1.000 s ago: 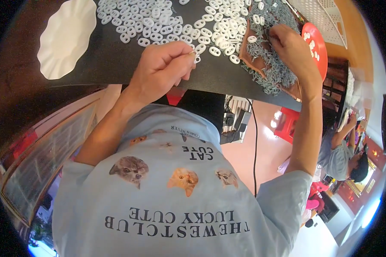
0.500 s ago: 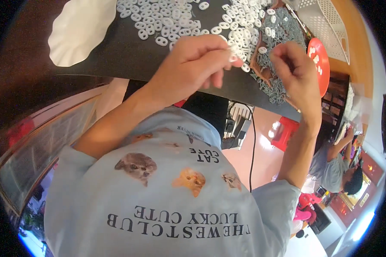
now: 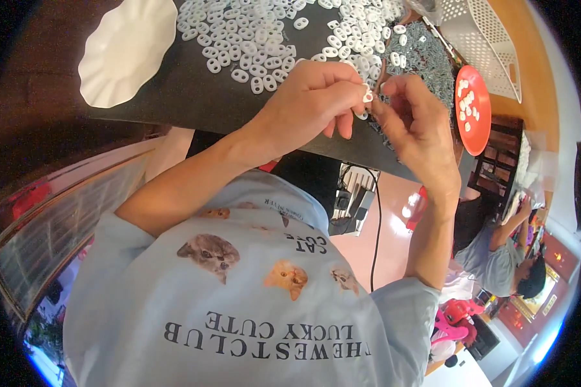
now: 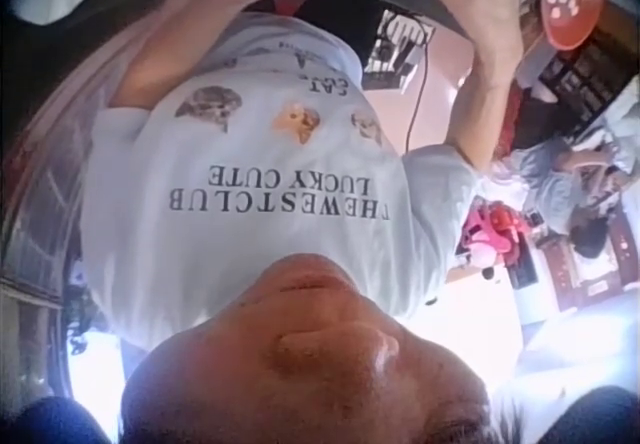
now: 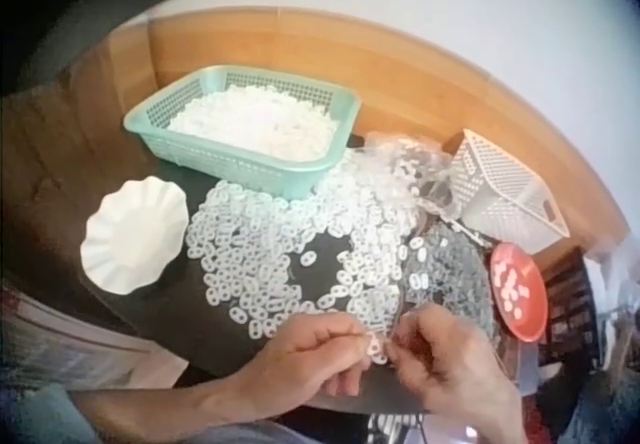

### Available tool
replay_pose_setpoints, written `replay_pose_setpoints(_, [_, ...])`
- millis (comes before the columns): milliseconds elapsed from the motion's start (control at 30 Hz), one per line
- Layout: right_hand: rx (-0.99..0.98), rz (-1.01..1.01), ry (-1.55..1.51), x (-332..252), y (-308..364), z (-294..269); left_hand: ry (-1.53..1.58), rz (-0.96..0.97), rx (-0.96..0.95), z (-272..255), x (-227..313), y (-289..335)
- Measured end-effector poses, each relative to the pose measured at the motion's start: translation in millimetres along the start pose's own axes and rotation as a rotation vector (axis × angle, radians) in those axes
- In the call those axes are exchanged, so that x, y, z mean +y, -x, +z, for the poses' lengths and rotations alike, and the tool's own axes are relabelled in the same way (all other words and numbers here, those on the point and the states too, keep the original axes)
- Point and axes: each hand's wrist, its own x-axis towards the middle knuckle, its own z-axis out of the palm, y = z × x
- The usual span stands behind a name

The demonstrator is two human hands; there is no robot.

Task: Manual assembly of small white plastic rings into a chain or structure.

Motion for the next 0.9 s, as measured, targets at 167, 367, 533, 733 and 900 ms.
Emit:
replay_pose_setpoints(167, [-0.069, -0.162, 0.064, 2, -2, -1, 0.048, -0.023, -0.015, -3, -3, 3])
replay_pose_setpoints(367, [-0.021, 0.024, -0.336, 7, 4, 10, 0.064, -0.036, -0.012, -9, 2, 10])
replay_pose_setpoints(533, [-0.090, 0.149, -0.520, -15, -7, 10, -0.003, 0.034, -0.024, -22, -4, 21])
replay_pose_setpoints(733, [-0.168, 0.178, -0.504, -30, -18, 12, -0.033, 0.083, -0.035, -30, -2, 31])
replay_pose_setpoints(900, [-0.213, 0.149, -0.482, -33, -23, 16, -0.039, 0.097, -0.052, -35, -3, 37])
